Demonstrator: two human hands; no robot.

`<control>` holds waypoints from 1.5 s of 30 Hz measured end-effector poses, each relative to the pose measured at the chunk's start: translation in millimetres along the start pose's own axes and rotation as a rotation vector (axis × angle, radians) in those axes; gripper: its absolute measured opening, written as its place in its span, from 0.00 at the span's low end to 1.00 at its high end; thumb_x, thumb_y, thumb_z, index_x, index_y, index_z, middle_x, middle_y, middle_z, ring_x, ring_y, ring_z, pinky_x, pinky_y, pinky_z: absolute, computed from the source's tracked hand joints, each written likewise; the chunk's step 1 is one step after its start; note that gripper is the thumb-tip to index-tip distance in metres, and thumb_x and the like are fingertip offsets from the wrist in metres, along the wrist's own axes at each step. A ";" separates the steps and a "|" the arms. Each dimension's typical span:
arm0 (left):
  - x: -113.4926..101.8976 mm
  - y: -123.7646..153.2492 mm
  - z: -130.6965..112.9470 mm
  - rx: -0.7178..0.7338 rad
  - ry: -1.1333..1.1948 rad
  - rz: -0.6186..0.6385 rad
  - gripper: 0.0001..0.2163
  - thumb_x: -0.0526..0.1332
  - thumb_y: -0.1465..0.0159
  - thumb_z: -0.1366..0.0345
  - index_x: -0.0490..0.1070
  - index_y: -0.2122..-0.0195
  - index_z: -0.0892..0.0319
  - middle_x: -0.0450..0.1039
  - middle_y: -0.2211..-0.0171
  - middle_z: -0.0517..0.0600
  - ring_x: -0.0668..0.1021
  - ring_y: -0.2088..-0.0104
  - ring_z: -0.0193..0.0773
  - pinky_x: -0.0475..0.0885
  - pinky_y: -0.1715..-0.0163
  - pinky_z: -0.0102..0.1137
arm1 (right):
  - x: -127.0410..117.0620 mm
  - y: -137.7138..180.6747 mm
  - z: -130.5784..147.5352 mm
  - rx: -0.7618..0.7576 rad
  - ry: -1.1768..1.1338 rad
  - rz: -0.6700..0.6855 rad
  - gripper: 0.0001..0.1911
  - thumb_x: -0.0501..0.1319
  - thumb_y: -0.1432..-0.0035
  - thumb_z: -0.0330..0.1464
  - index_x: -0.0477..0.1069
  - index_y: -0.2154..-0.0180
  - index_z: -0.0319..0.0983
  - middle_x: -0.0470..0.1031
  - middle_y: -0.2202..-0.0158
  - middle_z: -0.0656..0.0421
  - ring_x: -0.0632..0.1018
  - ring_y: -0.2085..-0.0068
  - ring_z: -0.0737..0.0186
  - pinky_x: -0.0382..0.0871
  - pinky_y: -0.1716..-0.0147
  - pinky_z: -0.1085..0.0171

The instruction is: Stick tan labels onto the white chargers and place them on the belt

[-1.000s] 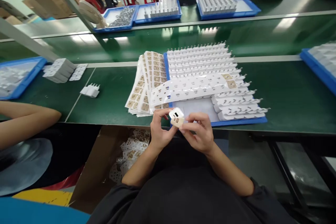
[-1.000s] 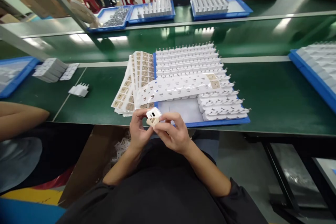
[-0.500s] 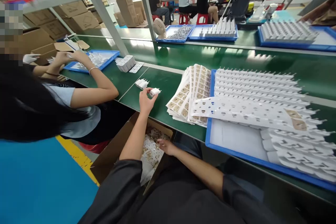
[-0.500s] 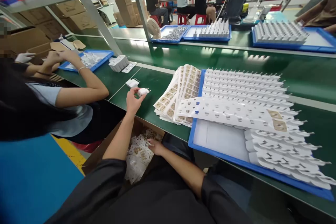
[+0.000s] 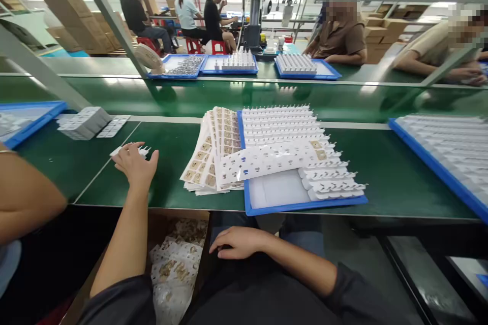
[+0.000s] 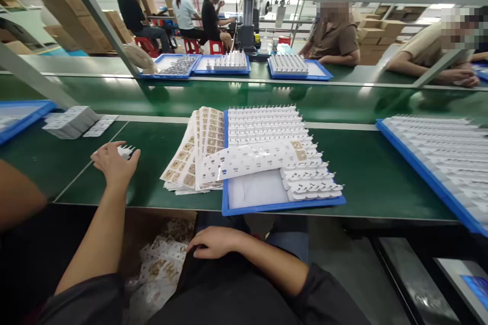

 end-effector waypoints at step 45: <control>70.1 113.9 -403.8 0.533 0.675 1.298 0.12 0.60 0.38 0.58 0.80 0.64 0.59 0.80 0.62 0.50 0.78 0.60 0.42 0.73 0.52 0.38 | -257.1 220.6 -9.3 -0.092 1.037 -1.025 0.07 0.62 0.33 0.31 0.78 0.64 0.45 0.83 0.52 0.55 0.79 0.49 0.50 0.76 0.49 0.48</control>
Point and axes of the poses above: each hand's wrist, its own y-axis away from the middle knuckle, its own x-axis out of the palm, z = x × y, the point moved 1 cm from there along -y, towards the middle knuckle
